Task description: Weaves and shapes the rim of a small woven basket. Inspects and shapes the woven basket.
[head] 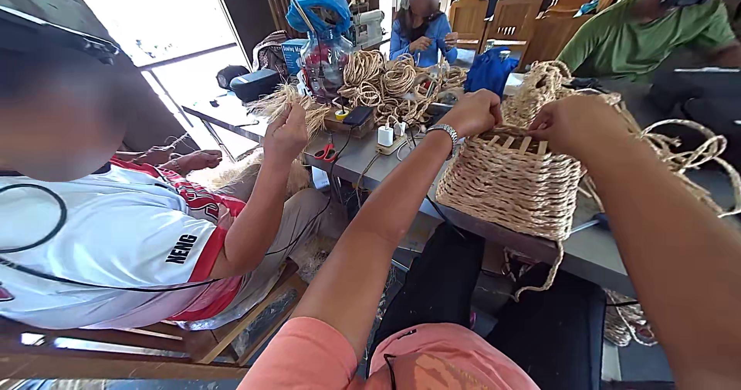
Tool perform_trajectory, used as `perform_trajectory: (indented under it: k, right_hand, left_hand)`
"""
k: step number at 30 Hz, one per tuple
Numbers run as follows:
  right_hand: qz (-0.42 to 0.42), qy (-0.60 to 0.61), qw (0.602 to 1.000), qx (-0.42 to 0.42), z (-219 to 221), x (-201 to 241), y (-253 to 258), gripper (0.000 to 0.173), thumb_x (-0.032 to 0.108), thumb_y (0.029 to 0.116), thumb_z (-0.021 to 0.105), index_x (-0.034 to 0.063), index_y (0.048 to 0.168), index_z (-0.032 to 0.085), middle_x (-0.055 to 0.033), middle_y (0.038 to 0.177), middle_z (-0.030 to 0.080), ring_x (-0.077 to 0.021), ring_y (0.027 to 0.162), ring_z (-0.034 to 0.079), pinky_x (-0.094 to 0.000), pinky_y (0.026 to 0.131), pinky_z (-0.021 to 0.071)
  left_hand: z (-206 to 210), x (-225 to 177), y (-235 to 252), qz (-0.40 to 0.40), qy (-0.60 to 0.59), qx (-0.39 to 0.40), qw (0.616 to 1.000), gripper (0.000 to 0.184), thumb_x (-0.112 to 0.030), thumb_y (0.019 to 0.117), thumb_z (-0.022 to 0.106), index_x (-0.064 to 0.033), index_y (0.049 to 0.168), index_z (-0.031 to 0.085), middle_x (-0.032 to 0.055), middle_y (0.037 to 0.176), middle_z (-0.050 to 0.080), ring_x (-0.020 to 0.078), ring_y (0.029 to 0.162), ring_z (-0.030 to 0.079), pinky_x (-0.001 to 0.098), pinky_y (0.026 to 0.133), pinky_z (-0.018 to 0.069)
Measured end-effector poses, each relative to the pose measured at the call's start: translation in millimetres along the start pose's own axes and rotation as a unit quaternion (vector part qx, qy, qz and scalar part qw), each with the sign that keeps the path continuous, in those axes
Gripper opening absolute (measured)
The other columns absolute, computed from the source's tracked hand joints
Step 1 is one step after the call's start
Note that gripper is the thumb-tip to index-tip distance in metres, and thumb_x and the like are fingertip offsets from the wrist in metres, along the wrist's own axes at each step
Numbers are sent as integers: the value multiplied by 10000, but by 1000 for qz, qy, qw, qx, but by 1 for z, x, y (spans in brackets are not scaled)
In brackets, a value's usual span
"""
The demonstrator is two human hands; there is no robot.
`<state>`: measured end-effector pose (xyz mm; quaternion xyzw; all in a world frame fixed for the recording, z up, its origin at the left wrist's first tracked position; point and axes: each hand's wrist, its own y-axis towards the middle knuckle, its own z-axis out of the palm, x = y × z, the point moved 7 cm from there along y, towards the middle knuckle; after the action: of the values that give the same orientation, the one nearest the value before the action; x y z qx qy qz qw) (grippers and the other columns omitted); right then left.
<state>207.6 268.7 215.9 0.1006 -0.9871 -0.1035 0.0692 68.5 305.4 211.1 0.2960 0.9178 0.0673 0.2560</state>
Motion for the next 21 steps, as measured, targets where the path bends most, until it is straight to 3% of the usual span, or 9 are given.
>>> perform_trajectory:
  k: [6, 8, 10, 15, 18, 21]
  right_hand:
    - [-11, 9, 1000, 4, 2, -6, 9, 205, 149, 974, 702, -21, 1078, 748, -357, 1126, 665, -589, 1139, 586, -784, 937, 405]
    - [-4, 5, 1000, 4, 2, -7, 8, 240, 167, 978, 692, -51, 1069, 738, -382, 1142, 648, -605, 1162, 566, -806, 938, 388]
    - [18, -15, 999, 22, 5, -12, 8, 283, 193, 990, 665, -59, 1104, 722, -372, 1210, 631, -581, 1223, 546, -791, 979, 386]
    - [37, -32, 998, 42, 12, -17, 9, 309, 194, 986, 655, -41, 1179, 704, -329, 1289, 616, -524, 1259, 555, -739, 992, 436]
    - [9, 2, 999, 41, 9, -18, 10, 283, 180, 981, 661, -22, 1169, 721, -304, 1255, 645, -495, 1245, 575, -711, 1032, 423]
    - [-62, 98, 993, 30, 10, -38, 16, 277, 224, 960, 708, 31, 1156, 741, -227, 1131, 713, -412, 1117, 656, -663, 1000, 460]
  left_hand:
    - [4, 6, 6, -24, -22, 26, 999, 215, -80, 931, 670, 3, 1124, 716, 161, 1137, 701, 262, 1043, 666, 459, 916, 524]
    - [8, 9, 9, -27, -38, 30, 998, 216, -84, 929, 675, 11, 1119, 716, 168, 1144, 700, 265, 1054, 668, 467, 946, 524]
    - [13, 10, 13, -26, -50, 31, 998, 199, -86, 923, 679, 4, 1095, 720, 154, 1109, 704, 239, 984, 684, 445, 907, 551]
    - [18, 10, 12, -53, -63, 46, 996, 222, -116, 947, 671, -19, 1141, 722, 143, 1128, 711, 238, 1001, 689, 467, 939, 540]
    - [20, 14, 5, -74, -148, 20, 986, 235, -67, 955, 640, 1, 1174, 690, 138, 1148, 700, 199, 986, 674, 407, 922, 537]
    - [27, 31, 7, -74, -259, -6, 963, 255, -88, 954, 630, 3, 1189, 674, 141, 1119, 682, 203, 981, 641, 406, 894, 522]
